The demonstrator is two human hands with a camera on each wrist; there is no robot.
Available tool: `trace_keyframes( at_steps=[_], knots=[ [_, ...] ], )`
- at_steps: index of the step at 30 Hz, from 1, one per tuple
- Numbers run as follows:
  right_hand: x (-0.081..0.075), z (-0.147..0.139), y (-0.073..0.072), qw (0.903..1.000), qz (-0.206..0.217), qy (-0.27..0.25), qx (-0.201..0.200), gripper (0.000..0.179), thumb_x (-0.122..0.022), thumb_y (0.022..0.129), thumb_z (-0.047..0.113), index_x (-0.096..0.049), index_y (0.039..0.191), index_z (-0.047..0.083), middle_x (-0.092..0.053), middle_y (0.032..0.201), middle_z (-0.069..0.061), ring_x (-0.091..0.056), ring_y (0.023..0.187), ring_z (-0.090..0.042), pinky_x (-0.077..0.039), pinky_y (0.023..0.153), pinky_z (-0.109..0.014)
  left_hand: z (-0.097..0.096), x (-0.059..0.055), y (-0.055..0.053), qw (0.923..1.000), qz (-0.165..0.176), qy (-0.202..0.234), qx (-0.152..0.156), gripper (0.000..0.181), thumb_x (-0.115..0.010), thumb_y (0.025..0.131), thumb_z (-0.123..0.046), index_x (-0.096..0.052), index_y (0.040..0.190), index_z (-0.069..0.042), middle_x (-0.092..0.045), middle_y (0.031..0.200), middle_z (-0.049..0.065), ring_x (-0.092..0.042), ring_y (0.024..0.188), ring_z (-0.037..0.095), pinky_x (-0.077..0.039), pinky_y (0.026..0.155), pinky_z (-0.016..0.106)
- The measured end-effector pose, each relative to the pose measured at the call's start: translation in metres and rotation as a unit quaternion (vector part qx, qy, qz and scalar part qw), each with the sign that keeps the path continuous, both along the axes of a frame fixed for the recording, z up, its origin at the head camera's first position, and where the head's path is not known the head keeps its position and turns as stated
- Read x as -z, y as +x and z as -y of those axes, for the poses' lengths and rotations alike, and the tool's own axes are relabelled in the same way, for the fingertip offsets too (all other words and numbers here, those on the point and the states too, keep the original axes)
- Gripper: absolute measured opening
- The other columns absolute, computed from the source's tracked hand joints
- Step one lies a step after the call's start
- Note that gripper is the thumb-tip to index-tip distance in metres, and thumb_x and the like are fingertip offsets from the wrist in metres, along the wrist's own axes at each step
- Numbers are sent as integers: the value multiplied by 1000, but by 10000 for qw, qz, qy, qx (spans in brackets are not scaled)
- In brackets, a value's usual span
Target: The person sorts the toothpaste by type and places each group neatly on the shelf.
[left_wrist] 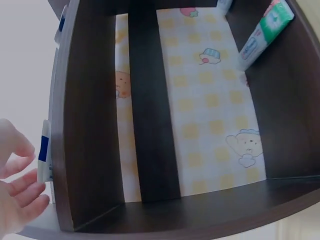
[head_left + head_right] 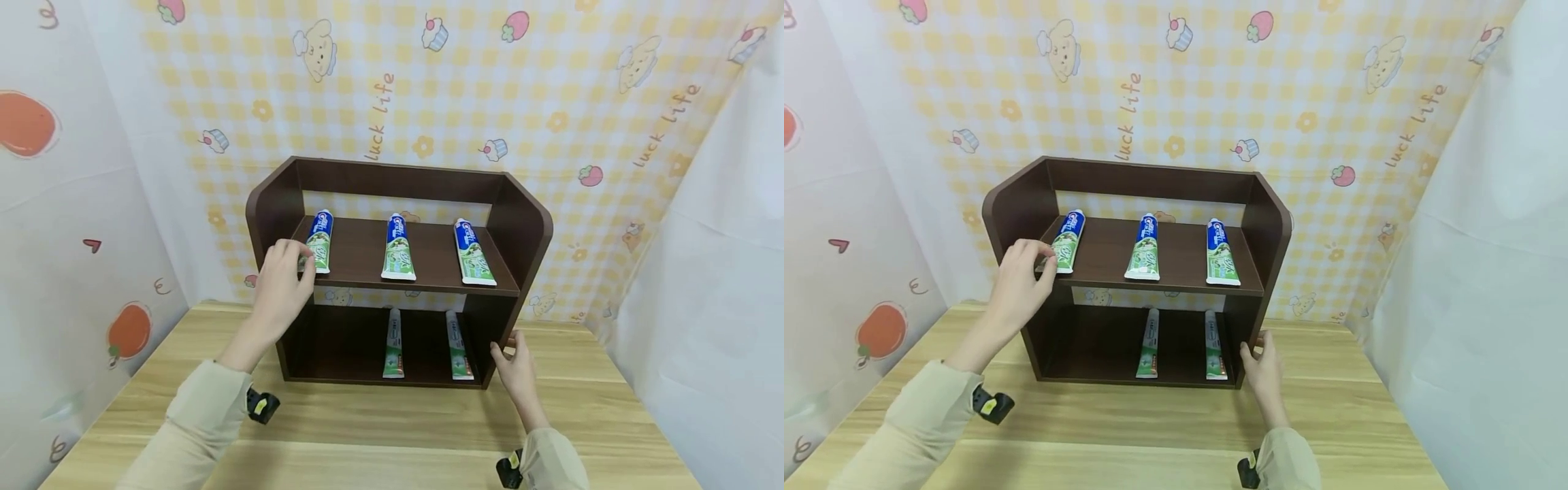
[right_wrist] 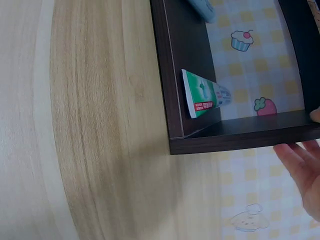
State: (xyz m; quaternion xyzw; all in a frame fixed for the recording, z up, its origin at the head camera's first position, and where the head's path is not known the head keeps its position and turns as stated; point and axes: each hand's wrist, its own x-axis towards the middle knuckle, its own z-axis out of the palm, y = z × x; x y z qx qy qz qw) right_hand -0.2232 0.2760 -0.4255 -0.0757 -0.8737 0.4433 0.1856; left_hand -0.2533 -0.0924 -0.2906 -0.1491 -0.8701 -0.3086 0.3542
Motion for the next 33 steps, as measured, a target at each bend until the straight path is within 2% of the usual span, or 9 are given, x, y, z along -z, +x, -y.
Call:
trace_keyframes(
  at_steps=[3, 6, 11, 18, 24, 30, 33],
  knots=[
    [-3, -1, 6, 9998, 55, -153, -112, 24, -52, 89, 4, -43, 109, -3, -50, 112, -32, -57, 102, -47, -52, 85, -46, -1, 10, 9, 9985, -535, 46, 98, 9, -56, 86, -5, -58, 89, 4, -58, 99, 21, -50, 90, 36, -44, 76, 44],
    [-7, -2, 12, 9994, 132, -276, -151, 25, -51, 89, 2, -43, 111, -5, -50, 112, -32, -56, 103, -48, -52, 86, -46, -2, 22, 17, 9962, -865, 48, 131, 6, -59, 82, -2, -58, 85, 3, -59, 99, 21, -51, 90, 36, -43, 76, 44],
    [-8, -3, 20, 9990, 330, -287, -58, 26, -52, 90, 7, -45, 112, -5, -52, 112, -30, -58, 102, -44, -54, 81, -42, -2, 37, 29, 9938, -1091, 65, 180, 5, -62, 79, 1, -58, 82, 2, -59, 101, 20, -52, 93, 35, -43, 78, 43],
    [-1, -2, 32, 9994, 351, -74, -9, 26, -50, 89, 5, -48, 111, -10, -57, 106, -32, -60, 96, -42, -54, 79, -39, -1, 50, 43, 9911, -1300, 48, 291, 5, -62, 77, 3, -58, 82, 3, -60, 100, 20, -53, 91, 35, -44, 75, 42],
    [6, 4, 44, 9946, 771, 654, -243, 33, -53, 86, 6, -48, 112, -13, -63, 96, -30, -63, 87, -41, -54, 74, -44, -7, 71, 54, 9900, -1366, -116, 346, 7, -65, 76, -1, -60, 82, 1, -62, 96, 16, -57, 87, 31, -48, 70, 40],
    [8, 16, 59, 9837, 1085, 1283, -642, 25, -56, 85, 9, -58, 104, -7, -67, 91, -21, -65, 82, -32, -54, 71, -42, -17, 97, 64, 9930, -1084, -277, 373, 9, -66, 76, -4, -61, 83, -3, -62, 93, 10, -58, 85, 26, -49, 70, 37],
    [9, 23, 69, 9783, 1020, 1618, -795, 20, -58, 84, 9, -61, 100, -2, -69, 86, -15, -66, 78, -28, -54, 68, -40, -22, 109, 70, 9946, -879, -367, 416, 9, -67, 76, -7, -61, 84, -5, -62, 92, 7, -58, 85, 23, -49, 70, 34]
  ],
)
